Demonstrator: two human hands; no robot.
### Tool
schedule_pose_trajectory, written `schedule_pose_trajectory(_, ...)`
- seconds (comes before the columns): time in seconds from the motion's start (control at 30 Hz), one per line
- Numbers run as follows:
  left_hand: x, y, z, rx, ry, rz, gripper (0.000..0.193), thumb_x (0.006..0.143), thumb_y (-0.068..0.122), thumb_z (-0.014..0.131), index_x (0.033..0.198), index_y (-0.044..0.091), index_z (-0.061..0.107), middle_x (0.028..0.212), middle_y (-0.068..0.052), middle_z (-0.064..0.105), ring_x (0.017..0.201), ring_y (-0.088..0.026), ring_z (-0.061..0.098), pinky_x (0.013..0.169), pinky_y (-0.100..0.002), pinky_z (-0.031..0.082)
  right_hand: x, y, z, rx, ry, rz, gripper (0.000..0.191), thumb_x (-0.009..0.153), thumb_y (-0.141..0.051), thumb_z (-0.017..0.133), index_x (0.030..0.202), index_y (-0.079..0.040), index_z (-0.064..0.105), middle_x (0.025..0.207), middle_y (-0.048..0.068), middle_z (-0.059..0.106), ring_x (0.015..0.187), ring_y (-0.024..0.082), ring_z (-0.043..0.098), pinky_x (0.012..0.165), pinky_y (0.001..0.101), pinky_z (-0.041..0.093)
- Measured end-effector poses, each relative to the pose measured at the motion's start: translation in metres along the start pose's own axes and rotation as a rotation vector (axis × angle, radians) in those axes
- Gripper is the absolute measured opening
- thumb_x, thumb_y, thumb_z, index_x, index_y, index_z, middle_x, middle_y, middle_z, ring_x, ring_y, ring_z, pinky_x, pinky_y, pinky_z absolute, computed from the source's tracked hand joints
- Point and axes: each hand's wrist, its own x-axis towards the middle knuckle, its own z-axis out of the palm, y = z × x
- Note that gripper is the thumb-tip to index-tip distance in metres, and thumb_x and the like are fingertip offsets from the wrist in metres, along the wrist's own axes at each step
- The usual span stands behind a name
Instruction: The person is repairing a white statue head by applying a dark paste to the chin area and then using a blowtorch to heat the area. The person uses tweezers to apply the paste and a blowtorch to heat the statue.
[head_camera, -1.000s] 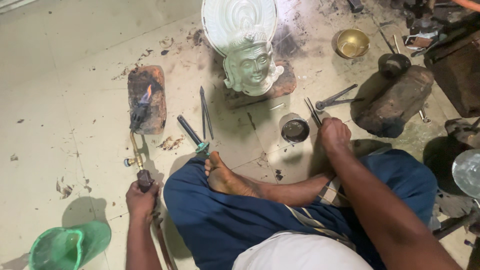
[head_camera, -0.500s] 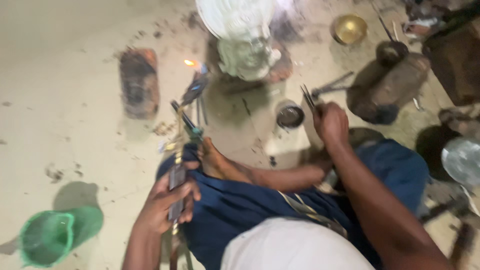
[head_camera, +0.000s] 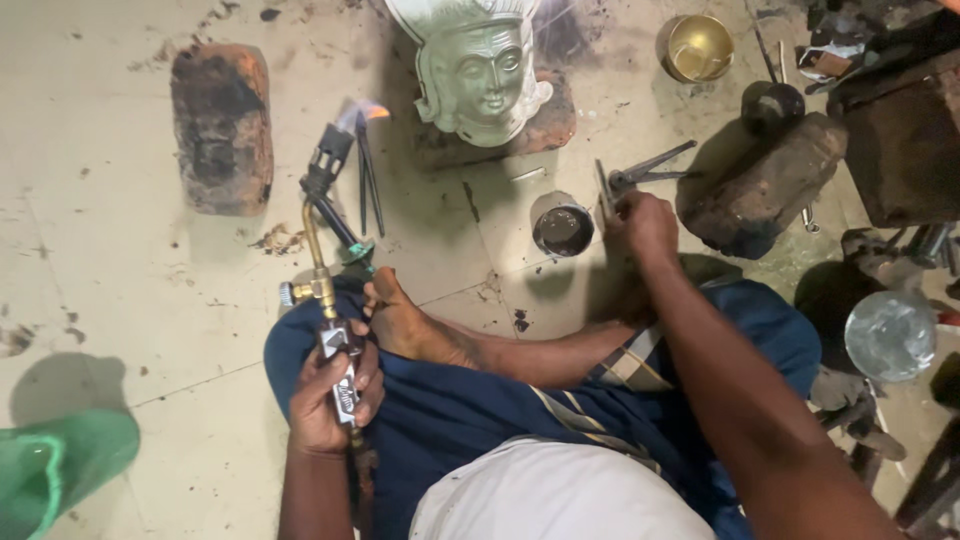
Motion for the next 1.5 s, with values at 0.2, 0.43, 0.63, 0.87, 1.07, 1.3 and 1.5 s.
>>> schedule_pose_trajectory(0.2, 0.005, 0.004, -0.009, -0.023, -0.033, -0.027, 0.044, 0.102, 0.017, 0.063, 0.135, -0.005, 0.046, 0.083, -0.014, 0.053, 0.051, -0.023, 0.057, 0.044, -0.030, 0.048, -0.039, -0.001, -0.073, 0.440, -0.090, -0.072, 0.022, 0.087, -0.008, 0.073, 0.108, -0.009, 0.073, 0.093, 0.014, 0.072, 0.079, 0.029, 0.071, 0.072, 0.0384, 0.059)
schedule_pose_trajectory(0.43, 0.009, 0.004, -0.008, -0.065, -0.043, -0.062, 0.046, 0.103, 0.018, 0.062, 0.138, -0.007, 0.045, 0.087, -0.018, 0.054, 0.056, -0.027, 0.064, 0.045, -0.031, 0.052, -0.065, -0.044, -0.099, -0.279, -0.163, -0.520, 0.023, 0.086, -0.013, 0.071, 0.108, -0.013, 0.078, 0.101, 0.011, 0.073, 0.079, 0.031, 0.071, 0.068, 0.0428, 0.058)
schedule_pose_trajectory(0.63, 0.009, 0.004, -0.009, -0.062, -0.025, -0.070, 0.047, 0.103, 0.017, 0.061, 0.138, -0.008, 0.043, 0.088, -0.020, 0.055, 0.058, -0.029, 0.067, 0.044, -0.033, 0.052, -0.054, -0.056, -0.070, -0.341, -0.259, -0.436, 0.013, 0.087, -0.019, 0.064, 0.091, -0.012, 0.075, 0.093, 0.012, 0.069, 0.077, 0.036, 0.069, 0.067, 0.0475, 0.056)
schedule_pose_trajectory(0.87, 0.009, 0.003, -0.009, -0.068, -0.017, -0.085, 0.048, 0.102, 0.016, 0.061, 0.139, -0.008, 0.042, 0.089, -0.020, 0.055, 0.060, -0.030, 0.068, 0.044, -0.034, 0.052, -0.059, -0.049, -0.052, -0.319, -0.194, -0.370, 0.014, 0.088, -0.019, 0.064, 0.091, -0.012, 0.075, 0.094, 0.014, 0.069, 0.077, 0.039, 0.069, 0.069, 0.0500, 0.056)
schedule_pose_trajectory(1.07, 0.009, 0.002, -0.008, -0.044, -0.022, -0.066, 0.048, 0.101, 0.014, 0.060, 0.139, -0.010, 0.042, 0.089, -0.021, 0.055, 0.061, -0.031, 0.068, 0.044, -0.034, 0.053, -0.060, -0.051, -0.046, -0.284, -0.210, -0.324, 0.015, 0.086, -0.019, 0.063, 0.094, -0.012, 0.075, 0.094, 0.015, 0.069, 0.079, 0.040, 0.069, 0.072, 0.0508, 0.056)
schedule_pose_trajectory(1.3, 0.009, 0.002, -0.007, -0.060, -0.032, -0.071, 0.048, 0.102, 0.014, 0.060, 0.139, -0.010, 0.041, 0.089, -0.021, 0.055, 0.061, -0.031, 0.068, 0.045, -0.035, 0.054, -0.064, -0.056, -0.047, -0.283, -0.211, -0.303, 0.015, 0.088, -0.019, 0.063, 0.093, -0.013, 0.076, 0.097, 0.015, 0.070, 0.080, 0.040, 0.068, 0.072, 0.0508, 0.055)
schedule_pose_trajectory(1.5, 0.009, 0.003, -0.008, -0.043, -0.016, -0.086, 0.048, 0.101, 0.015, 0.060, 0.138, -0.009, 0.041, 0.089, -0.021, 0.055, 0.062, -0.032, 0.069, 0.046, -0.036, 0.055, -0.072, -0.058, -0.069, -0.267, -0.158, -0.323, 0.016, 0.087, -0.017, 0.067, 0.097, -0.014, 0.080, 0.096, 0.012, 0.073, 0.074, 0.034, 0.070, 0.068, 0.0468, 0.057)
